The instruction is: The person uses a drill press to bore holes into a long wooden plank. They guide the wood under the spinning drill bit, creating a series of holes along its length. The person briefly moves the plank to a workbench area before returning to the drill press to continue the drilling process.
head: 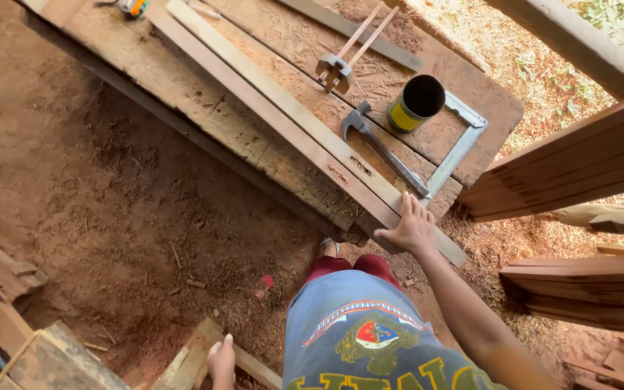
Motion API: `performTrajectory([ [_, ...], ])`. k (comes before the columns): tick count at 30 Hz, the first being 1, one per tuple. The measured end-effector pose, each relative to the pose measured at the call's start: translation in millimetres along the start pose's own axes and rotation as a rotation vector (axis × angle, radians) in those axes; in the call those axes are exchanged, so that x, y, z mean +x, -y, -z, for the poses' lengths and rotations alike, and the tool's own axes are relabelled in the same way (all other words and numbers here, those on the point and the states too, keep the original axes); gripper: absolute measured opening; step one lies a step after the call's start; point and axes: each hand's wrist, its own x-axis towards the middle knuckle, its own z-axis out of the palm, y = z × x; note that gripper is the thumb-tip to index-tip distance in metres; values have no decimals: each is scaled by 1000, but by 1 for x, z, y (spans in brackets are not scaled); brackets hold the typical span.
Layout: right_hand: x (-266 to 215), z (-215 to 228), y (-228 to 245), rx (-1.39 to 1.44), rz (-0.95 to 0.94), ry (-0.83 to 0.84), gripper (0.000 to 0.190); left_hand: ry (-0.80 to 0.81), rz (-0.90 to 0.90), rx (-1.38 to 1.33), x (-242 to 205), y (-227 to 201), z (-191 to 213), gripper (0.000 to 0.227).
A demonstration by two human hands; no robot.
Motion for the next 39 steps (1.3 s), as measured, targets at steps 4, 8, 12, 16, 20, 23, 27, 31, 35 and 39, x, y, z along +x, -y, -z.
performTrajectory([
  [4,8,-19,-18,-90,-5,-16,127,76,-104,-101,-16,-109,-41,65],
  [8,-11,-41,-32,6,72,-139,118,439,-228,-552,-88,-245,-76,74],
  [12,-84,-43,-50,36,191,-352,121,938,-38,-939,-133,-341,-137,107],
  [16,-168,-22,-88,117,87,-332,127,1450,34,-1244,-198,-393,-152,93],
  [20,-235,-7,-132,167,156,-169,116,2257,-335,-1067,-186,-389,-209,141],
  [23,-260,-22,-176,170,152,-161,116,2000,-327,-1068,-216,-359,-226,135],
  [27,-300,-44,-236,184,128,-174,124,1854,-484,-1089,-284,-303,-215,121],
  [31,-330,-72,-304,120,56,-326,136,1685,-514,-1074,-416,-262,-185,114],
  [35,-366,-82,-347,207,60,-536,127,2004,-430,-1132,-493,-236,-162,119],
  [39,-389,-92,-383,311,40,-568,123,2255,-724,-866,-530,-226,-173,115],
])
